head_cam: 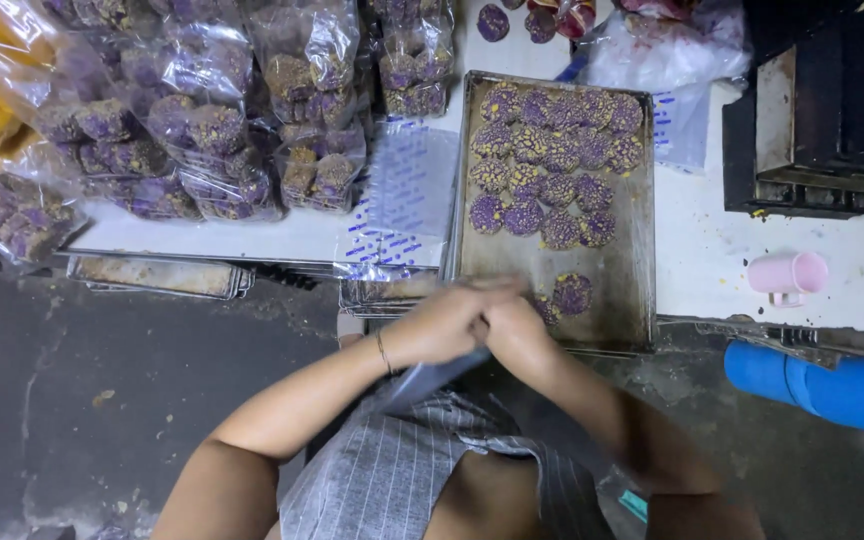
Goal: Packing purple cookies from a tray into individual plastic bags
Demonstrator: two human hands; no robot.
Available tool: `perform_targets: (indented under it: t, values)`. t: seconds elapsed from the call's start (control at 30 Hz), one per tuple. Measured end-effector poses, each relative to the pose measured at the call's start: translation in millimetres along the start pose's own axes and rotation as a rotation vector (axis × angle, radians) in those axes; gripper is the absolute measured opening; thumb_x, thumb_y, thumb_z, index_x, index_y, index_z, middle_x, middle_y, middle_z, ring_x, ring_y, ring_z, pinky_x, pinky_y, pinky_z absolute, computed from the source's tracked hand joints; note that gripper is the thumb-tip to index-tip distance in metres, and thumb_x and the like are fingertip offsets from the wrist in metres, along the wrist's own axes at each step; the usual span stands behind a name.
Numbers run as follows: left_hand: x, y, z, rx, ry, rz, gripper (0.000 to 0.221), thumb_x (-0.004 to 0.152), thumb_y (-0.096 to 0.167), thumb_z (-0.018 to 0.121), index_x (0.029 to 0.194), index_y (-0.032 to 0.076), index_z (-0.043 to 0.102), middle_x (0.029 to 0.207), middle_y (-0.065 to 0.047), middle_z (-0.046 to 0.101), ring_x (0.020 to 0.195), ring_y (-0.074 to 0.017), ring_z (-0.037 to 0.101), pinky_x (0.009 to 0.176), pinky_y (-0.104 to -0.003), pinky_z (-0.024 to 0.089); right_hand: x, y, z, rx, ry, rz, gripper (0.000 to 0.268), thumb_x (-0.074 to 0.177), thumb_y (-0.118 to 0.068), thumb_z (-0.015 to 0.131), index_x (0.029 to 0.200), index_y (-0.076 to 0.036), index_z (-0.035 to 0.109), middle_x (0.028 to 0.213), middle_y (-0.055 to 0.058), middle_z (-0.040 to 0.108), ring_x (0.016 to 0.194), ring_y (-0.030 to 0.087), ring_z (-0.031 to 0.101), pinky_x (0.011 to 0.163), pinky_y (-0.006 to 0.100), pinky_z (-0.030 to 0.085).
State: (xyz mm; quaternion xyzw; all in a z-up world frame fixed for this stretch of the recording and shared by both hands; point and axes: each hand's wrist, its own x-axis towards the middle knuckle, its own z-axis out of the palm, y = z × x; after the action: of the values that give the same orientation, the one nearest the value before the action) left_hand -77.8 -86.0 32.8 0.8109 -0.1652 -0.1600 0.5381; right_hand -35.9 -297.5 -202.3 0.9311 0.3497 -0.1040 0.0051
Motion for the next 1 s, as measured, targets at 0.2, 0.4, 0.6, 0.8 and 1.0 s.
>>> perform_targets:
  t: [0.2, 0.4, 0.6, 0.8, 1.0]
  values:
    - [-24, 26, 7, -0.127, 0.173, 0.004, 0.057, 0.081, -0.004, 0.056, 0.138, 0.002, 0.06, 0.121, -0.025, 0.071, 0.114, -0.0448, 0.066, 0.093, -0.051, 0.054, -16, 3, -86, -0.044, -0.176, -0.211, 0.025, 0.085, -0.022, 0.053, 0.08, -0.015, 0.076, 0.075, 0.013, 0.075, 0.079, 0.028, 0.077, 0.073, 0.039, 0.06]
    - [-37, -2, 29, -0.242, 0.408, -0.021, 0.038, 0.086, -0.002, 0.049, 0.117, 0.007, 0.069, 0.128, -0.016, 0.069, 0.119, -0.042, 0.063, 0.096, -0.05, 0.054, -13, -22, -166, -0.213, 0.265, -0.549, 0.011, 0.076, -0.006, 0.064, 0.071, -0.009, 0.072, 0.061, 0.01, 0.069, 0.053, 0.028, 0.071, 0.045, 0.042, 0.052]
    - [-47, 2, 36, 0.05, 0.328, -0.129, 0.041, 0.088, -0.002, 0.044, 0.119, 0.003, 0.071, 0.131, -0.02, 0.068, 0.121, -0.0425, 0.062, 0.101, -0.054, 0.051, -7, 67, -210, 0.785, -0.13, -0.205, 0.021, 0.081, -0.016, 0.083, 0.1, -0.006, 0.083, 0.098, 0.015, 0.082, 0.097, 0.034, 0.077, 0.086, 0.043, 0.058]
    - [-48, 18, 35, -0.029, 0.441, -0.072, 0.05, 0.086, -0.001, 0.044, 0.133, -0.001, 0.063, 0.135, -0.027, 0.062, 0.124, -0.048, 0.058, 0.102, -0.057, 0.048, 39, 161, -134, -0.233, -0.07, -0.163, 0.066, 0.088, -0.006, 0.063, 0.148, -0.03, 0.049, 0.144, 0.009, 0.048, 0.13, 0.036, 0.054, 0.097, 0.054, 0.055]
    - [-40, 4, 40, -0.041, 0.435, -0.065, 0.052, 0.084, -0.002, 0.043, 0.133, -0.003, 0.062, 0.135, -0.028, 0.062, 0.126, -0.0492, 0.056, 0.105, -0.058, 0.046, 58, 158, -158, -0.456, -0.246, -0.303, 0.062, 0.097, -0.005, 0.053, 0.146, -0.043, 0.049, 0.145, 0.011, 0.049, 0.129, 0.04, 0.058, 0.092, 0.051, 0.062]
